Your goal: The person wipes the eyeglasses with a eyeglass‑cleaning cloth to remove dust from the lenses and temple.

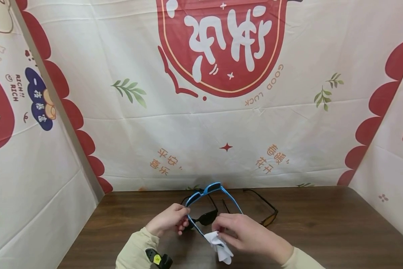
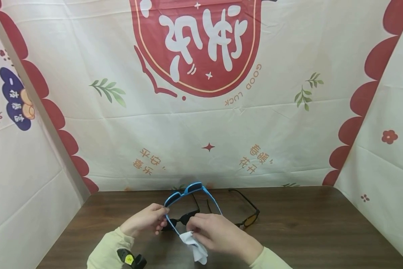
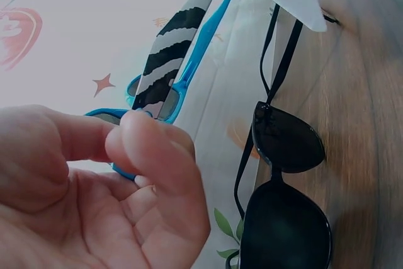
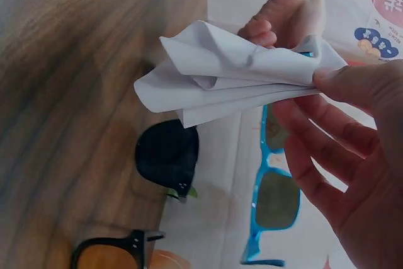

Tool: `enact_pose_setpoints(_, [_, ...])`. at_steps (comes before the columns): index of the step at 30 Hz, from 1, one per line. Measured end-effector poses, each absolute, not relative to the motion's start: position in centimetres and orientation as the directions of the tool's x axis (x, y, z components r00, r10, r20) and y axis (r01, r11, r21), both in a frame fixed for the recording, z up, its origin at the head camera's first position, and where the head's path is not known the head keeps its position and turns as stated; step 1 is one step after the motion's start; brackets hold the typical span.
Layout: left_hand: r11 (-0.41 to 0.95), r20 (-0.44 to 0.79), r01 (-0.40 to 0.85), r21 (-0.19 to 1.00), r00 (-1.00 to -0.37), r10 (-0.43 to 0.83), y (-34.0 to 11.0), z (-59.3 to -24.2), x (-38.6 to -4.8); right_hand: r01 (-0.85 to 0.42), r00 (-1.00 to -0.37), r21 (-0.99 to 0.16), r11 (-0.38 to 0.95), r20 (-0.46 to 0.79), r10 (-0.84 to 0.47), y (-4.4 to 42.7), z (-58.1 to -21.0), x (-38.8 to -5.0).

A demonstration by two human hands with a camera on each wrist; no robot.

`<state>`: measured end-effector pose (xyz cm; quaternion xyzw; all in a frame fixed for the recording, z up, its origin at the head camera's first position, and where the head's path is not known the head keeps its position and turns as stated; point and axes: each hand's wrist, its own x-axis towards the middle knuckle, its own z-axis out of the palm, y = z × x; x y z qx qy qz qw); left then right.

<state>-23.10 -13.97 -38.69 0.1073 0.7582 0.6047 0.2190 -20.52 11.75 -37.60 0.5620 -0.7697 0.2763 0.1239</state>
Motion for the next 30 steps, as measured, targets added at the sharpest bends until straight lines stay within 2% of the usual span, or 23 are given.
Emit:
enact_pose_setpoints(6, [0.242,-0.201,-0.102,0.965,-0.879,0.432,-13.5,-38.7,-23.0,-0.905,-0.366,-0.384,0.185,0.477,-0.799,11.2,-38.0,-20.8])
enact_pose_setpoints(13, [0.240,-0.198,-0.098,0.966,-0.877,0.438,-13.2,-38.5,-22.8,-0.884,-0.387,-0.435,0.173,0.471,-0.792,10.4,-38.2,-21.1])
enact_pose_setpoints(18, [0.254,-0.194,-0.087,0.963,-0.879,0.435,-13.0,-38.5,-22.6,-0.872,-0.413,-0.447,0.198,0.457,-0.788,9.9,-38.3,-21.4])
enact_pose_setpoints(30, [0.274,-0.199,-0.082,0.958,-0.880,0.432,-12.2,-38.5,-22.3,-0.878,-0.424,-0.424,0.221,0.478,-0.769,9.2,-38.5,-21.7])
